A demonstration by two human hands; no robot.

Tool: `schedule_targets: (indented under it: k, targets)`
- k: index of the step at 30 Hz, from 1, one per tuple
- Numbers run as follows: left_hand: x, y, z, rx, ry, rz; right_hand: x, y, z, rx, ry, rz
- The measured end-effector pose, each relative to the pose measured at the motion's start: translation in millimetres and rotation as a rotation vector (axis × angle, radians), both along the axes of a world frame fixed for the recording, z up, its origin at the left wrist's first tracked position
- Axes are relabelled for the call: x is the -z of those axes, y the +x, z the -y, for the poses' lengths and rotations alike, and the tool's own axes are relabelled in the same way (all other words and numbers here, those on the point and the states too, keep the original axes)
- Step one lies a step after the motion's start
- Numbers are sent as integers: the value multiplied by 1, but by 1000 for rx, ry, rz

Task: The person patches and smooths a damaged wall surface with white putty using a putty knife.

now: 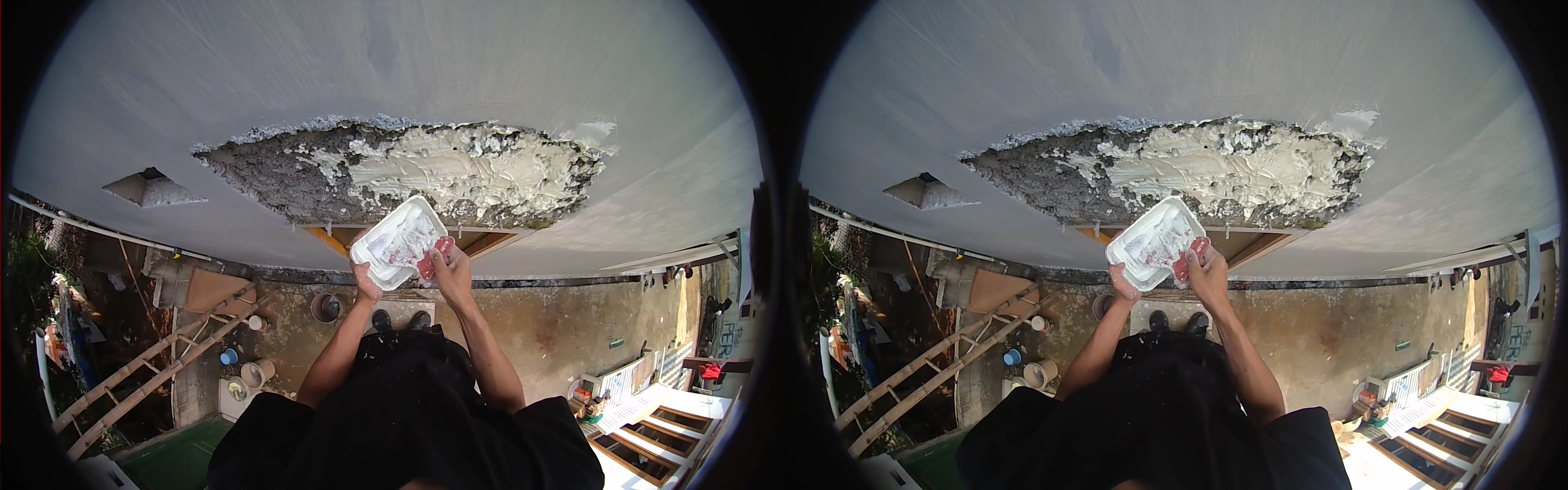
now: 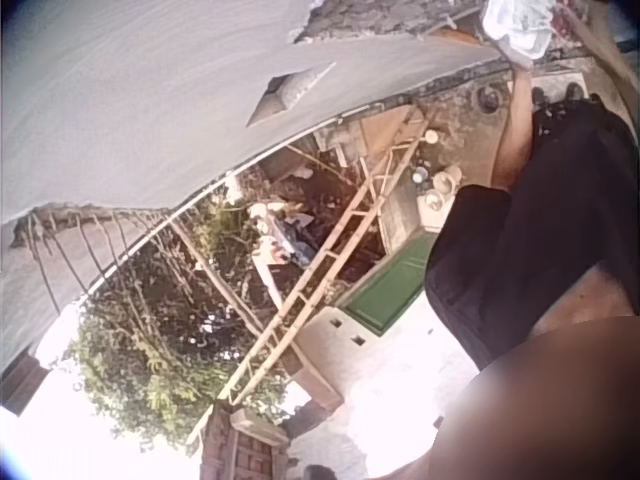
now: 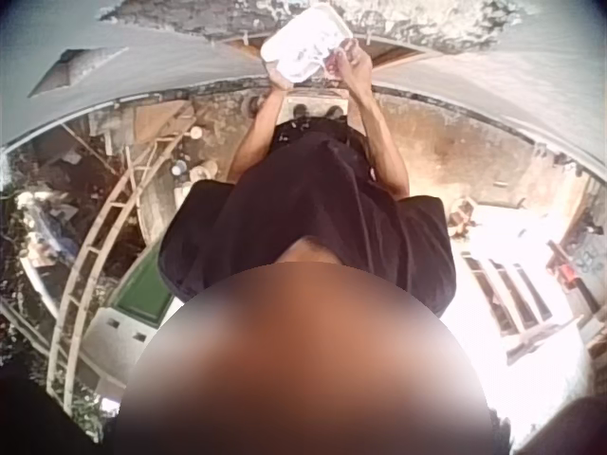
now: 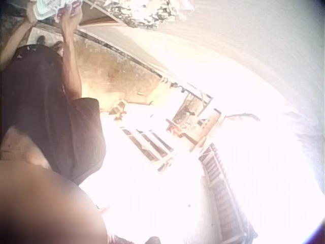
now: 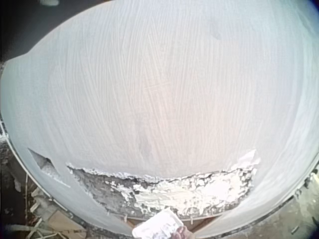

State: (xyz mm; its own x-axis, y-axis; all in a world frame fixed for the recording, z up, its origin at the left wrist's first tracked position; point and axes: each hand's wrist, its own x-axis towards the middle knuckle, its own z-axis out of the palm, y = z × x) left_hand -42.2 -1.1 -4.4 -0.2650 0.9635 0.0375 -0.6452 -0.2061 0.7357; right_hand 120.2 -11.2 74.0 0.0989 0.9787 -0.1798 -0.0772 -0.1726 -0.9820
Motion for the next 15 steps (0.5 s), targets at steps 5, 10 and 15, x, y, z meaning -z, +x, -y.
schedule_targets:
  k: [5,10,15]
  targets:
    - [-15,3,1,79,-2,34,1,16,-15,-151,18,167]
    - [-20,1,-1,158,29,44,-14,27,-23,-282,77,300]
    - [1,-7,-6,220,-2,124,-42,18,-21,-460,132,401]
